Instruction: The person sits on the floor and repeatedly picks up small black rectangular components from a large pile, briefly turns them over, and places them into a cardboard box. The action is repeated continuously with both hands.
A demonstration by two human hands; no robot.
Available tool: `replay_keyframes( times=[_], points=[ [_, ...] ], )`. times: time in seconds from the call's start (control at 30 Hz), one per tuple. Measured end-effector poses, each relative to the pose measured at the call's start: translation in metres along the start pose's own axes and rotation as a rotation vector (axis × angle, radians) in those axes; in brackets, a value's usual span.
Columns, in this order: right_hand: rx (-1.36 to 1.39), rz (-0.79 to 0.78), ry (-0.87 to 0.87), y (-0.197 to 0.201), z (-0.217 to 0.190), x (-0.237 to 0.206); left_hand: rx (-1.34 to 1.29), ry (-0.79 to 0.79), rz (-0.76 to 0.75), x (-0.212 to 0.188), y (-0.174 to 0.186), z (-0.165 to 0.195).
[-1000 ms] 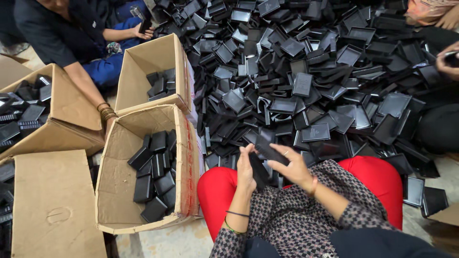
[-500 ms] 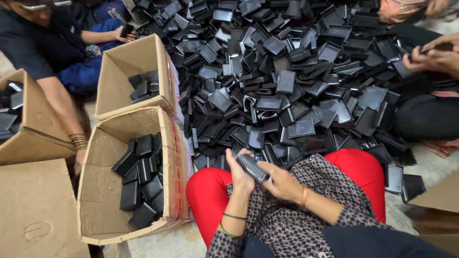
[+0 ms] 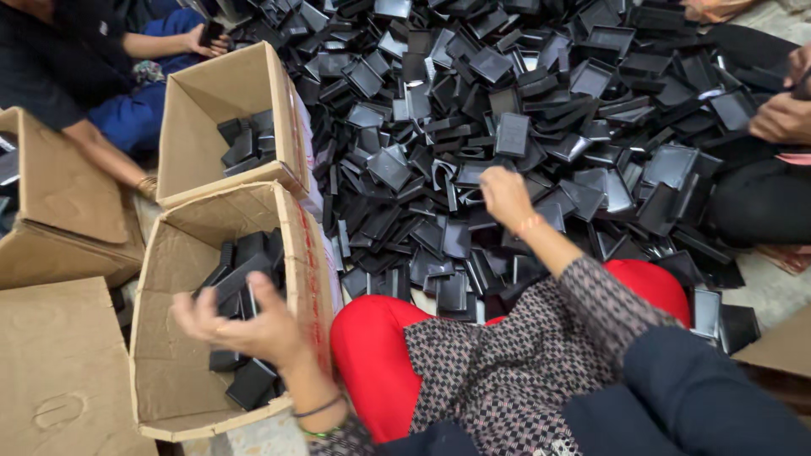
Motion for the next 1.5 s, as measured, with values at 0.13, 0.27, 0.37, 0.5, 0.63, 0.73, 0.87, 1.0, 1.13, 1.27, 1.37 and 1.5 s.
replay_keyframes(
  times=[0.13,0.27,0.37,0.5,0.63,0.73,0.87,1.0,1.13,1.27,1.37,1.5],
  points=[
    [-0.327,0.092,0.153,-0.024,0.039,0.033,-0.524,0.274,-0.286,-0.08,-0.068,0.013],
    [-0.106,-0.22,-0.163,-0.024,0.008,-0.003,-0.968,0.962,-0.529,-0.186,-0.152,0.021],
    [0.294,-0.112,0.125,-0.005,-0.049,-0.039,-0.943,1.567,-0.728,-0.236,-0.188,0.014],
    [0.608,-0.421,0.079,-0.007,-0.058,-0.025,-1.395,1.697,-0.596,-0.245,-0.216,0.006],
    [0.137,-0.148,0.069,-0.036,0.002,0.078,-1.345,1.906,-0.387,-0.228,-0.22,-0.018],
    [-0.213,-0.09,0.132,-0.068,0.024,0.155,-1.325,1.905,-0.411,-0.23,-0.219,-0.027],
    [-0.564,-0.549,-0.02,-0.096,0.017,0.205,-1.291,1.886,-0.457,-0.247,-0.225,-0.033],
    [-0.322,-0.625,-0.184,-0.094,0.008,0.21,-1.176,1.89,-0.447,-0.254,-0.232,-0.038],
    [-0.335,-0.6,-0.011,-0.08,0.008,0.186,-1.161,1.88,-0.445,-0.243,-0.228,-0.036],
    [-0.248,-0.525,0.134,-0.057,0.01,0.126,-1.154,1.829,-0.454,-0.23,-0.216,-0.026],
    [-0.232,-0.373,0.192,-0.03,0.013,0.06,-1.19,1.822,-0.449,-0.225,-0.209,-0.017],
    [-0.298,-0.362,0.156,-0.004,0.023,-0.032,-1.18,1.769,-0.464,-0.221,-0.198,-0.01]
  ],
)
Point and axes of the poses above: each hand's wrist, its own x-axis towards the middle knuckle, its own y-axis out of the back of the hand, z = x × y, the point moved 1 cm from there along x, towards the middle knuckle, and after that the axes turned 3 degrees about -x, right-handed, at the moved point
